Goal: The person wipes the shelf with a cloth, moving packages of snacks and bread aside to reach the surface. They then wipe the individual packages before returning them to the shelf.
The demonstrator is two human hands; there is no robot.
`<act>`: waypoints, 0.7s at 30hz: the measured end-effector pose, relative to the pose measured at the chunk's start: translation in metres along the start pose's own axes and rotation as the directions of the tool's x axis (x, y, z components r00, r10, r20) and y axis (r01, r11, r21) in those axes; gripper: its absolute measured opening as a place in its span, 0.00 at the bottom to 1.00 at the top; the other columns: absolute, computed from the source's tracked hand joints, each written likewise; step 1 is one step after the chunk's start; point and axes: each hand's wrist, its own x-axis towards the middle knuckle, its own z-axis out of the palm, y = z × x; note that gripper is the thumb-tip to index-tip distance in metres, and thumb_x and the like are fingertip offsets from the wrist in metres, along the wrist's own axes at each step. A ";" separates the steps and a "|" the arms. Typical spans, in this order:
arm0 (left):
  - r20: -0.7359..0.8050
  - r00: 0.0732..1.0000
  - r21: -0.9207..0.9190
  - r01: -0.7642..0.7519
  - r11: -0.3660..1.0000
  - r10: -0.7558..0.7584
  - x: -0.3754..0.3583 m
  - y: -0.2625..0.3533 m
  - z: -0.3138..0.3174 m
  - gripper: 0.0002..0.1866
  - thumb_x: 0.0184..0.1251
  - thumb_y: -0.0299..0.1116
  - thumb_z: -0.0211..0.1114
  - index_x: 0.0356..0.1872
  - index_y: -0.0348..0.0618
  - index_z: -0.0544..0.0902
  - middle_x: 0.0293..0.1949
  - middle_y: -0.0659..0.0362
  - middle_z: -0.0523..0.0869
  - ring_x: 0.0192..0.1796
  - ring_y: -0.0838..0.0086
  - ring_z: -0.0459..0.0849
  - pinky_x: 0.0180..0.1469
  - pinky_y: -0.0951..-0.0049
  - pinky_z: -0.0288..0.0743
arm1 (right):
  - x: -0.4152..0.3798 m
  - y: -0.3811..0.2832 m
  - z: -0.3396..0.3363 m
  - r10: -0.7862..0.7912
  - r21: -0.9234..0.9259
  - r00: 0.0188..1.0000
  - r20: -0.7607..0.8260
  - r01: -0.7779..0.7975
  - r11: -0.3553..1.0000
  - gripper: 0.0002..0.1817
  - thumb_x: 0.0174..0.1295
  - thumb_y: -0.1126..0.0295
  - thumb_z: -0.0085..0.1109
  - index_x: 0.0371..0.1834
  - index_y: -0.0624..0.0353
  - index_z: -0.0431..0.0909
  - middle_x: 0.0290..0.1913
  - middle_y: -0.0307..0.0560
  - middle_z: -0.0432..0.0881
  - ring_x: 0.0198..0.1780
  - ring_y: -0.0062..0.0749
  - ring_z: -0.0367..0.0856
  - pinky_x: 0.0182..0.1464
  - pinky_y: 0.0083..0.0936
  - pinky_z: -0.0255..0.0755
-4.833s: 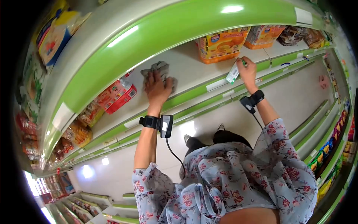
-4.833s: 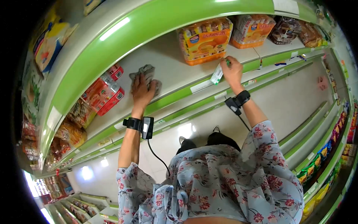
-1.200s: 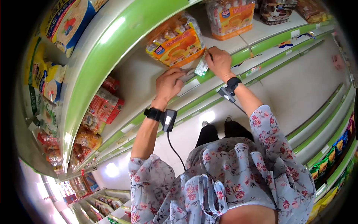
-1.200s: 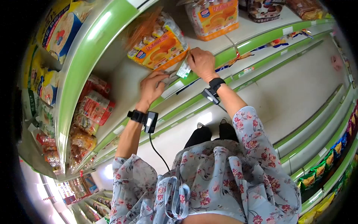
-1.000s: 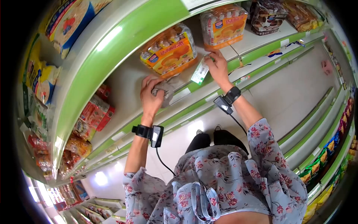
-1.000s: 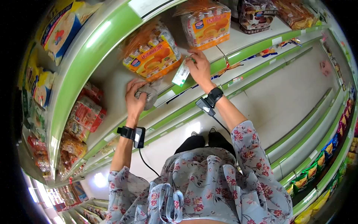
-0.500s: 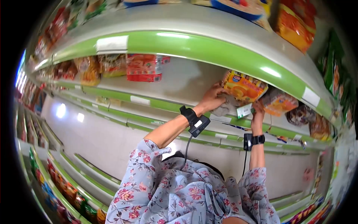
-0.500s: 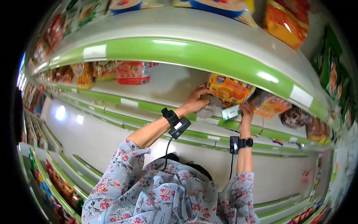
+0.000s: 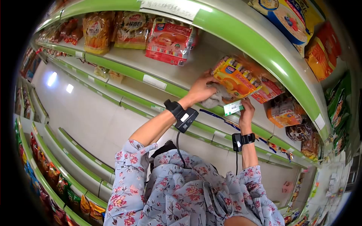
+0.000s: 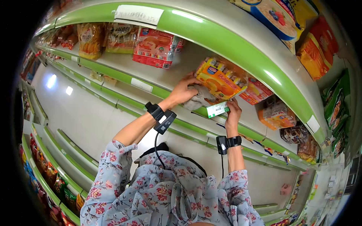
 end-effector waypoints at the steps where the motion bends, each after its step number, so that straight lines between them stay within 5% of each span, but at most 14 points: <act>1: -0.032 0.999 0.023 0.029 0.999 -0.028 -0.003 -0.001 -0.006 0.15 0.46 0.29 0.62 0.39 0.40 0.85 0.56 0.45 0.75 0.62 0.52 0.71 0.64 0.63 0.65 | 0.003 0.003 0.006 0.005 -0.020 0.999 0.035 -0.004 1.000 0.07 0.57 0.75 0.56 0.30 0.70 0.80 0.63 0.49 0.72 0.50 0.28 0.74 0.50 0.22 0.65; 3: -0.083 0.993 0.048 0.082 0.995 -0.078 -0.009 0.000 -0.014 0.16 0.47 0.30 0.62 0.40 0.40 0.85 0.56 0.45 0.75 0.62 0.52 0.70 0.65 0.63 0.65 | 0.006 0.004 0.012 0.008 -0.073 0.996 0.086 -0.001 0.997 0.07 0.56 0.76 0.56 0.30 0.71 0.80 0.64 0.50 0.70 0.50 0.29 0.74 0.51 0.23 0.65; 4: -0.055 0.991 -0.030 0.122 0.992 -0.123 -0.008 -0.001 -0.020 0.17 0.46 0.30 0.63 0.41 0.41 0.85 0.57 0.44 0.75 0.63 0.51 0.71 0.65 0.63 0.65 | 0.004 0.002 0.021 -0.033 -0.073 0.990 0.136 0.043 0.996 0.05 0.58 0.78 0.54 0.33 0.71 0.77 0.46 0.43 0.75 0.47 0.28 0.74 0.52 0.23 0.65; 7: -0.097 0.992 -0.015 0.079 0.997 -0.080 -0.010 -0.006 -0.031 0.17 0.46 0.30 0.63 0.41 0.41 0.85 0.57 0.43 0.75 0.61 0.51 0.72 0.65 0.64 0.66 | 0.005 0.006 0.036 -0.040 -0.080 0.991 0.126 0.051 0.996 0.05 0.58 0.77 0.54 0.32 0.70 0.77 0.43 0.41 0.74 0.44 0.27 0.73 0.50 0.23 0.65; 9: -0.112 0.992 0.043 0.065 0.997 -0.059 -0.008 -0.014 -0.034 0.17 0.46 0.28 0.63 0.41 0.39 0.84 0.57 0.45 0.75 0.62 0.54 0.72 0.64 0.65 0.65 | 0.008 0.009 0.042 0.016 -0.079 0.996 0.089 -0.009 0.997 0.08 0.55 0.77 0.56 0.30 0.74 0.79 0.58 0.51 0.72 0.52 0.31 0.73 0.53 0.24 0.64; 13: -0.103 0.993 -0.059 0.047 0.997 -0.053 -0.003 -0.027 -0.044 0.17 0.46 0.24 0.61 0.41 0.37 0.83 0.56 0.47 0.75 0.62 0.58 0.72 0.64 0.68 0.65 | 0.017 0.014 0.046 -0.033 -0.178 0.979 0.203 0.069 0.982 0.08 0.55 0.76 0.56 0.30 0.72 0.81 0.58 0.52 0.73 0.57 0.35 0.72 0.58 0.25 0.61; 16: -0.169 0.986 -0.113 -0.008 0.994 -0.011 -0.002 -0.040 -0.043 0.16 0.46 0.25 0.62 0.41 0.37 0.83 0.57 0.46 0.74 0.62 0.56 0.73 0.63 0.67 0.67 | 0.015 0.019 0.056 -0.083 -0.192 0.990 0.113 0.104 0.976 0.06 0.56 0.77 0.54 0.30 0.72 0.77 0.52 0.48 0.77 0.47 0.27 0.75 0.50 0.19 0.63; 19: -0.205 0.977 -0.084 0.045 0.995 -0.061 -0.007 -0.049 -0.040 0.16 0.47 0.25 0.62 0.41 0.38 0.83 0.60 0.44 0.72 0.66 0.55 0.68 0.66 0.66 0.64 | 0.008 0.014 0.050 -0.143 -0.203 0.984 0.103 0.162 0.966 0.07 0.55 0.76 0.57 0.26 0.71 0.79 0.59 0.57 0.76 0.60 0.40 0.74 0.63 0.29 0.62; 21: -0.197 0.978 -0.091 0.048 0.995 -0.065 -0.008 -0.053 -0.039 0.15 0.47 0.25 0.62 0.41 0.38 0.83 0.62 0.44 0.71 0.68 0.54 0.66 0.67 0.65 0.62 | 0.003 0.006 0.035 -0.129 -0.098 0.988 0.088 0.137 0.986 0.07 0.54 0.76 0.56 0.26 0.71 0.79 0.58 0.58 0.77 0.56 0.42 0.77 0.60 0.33 0.67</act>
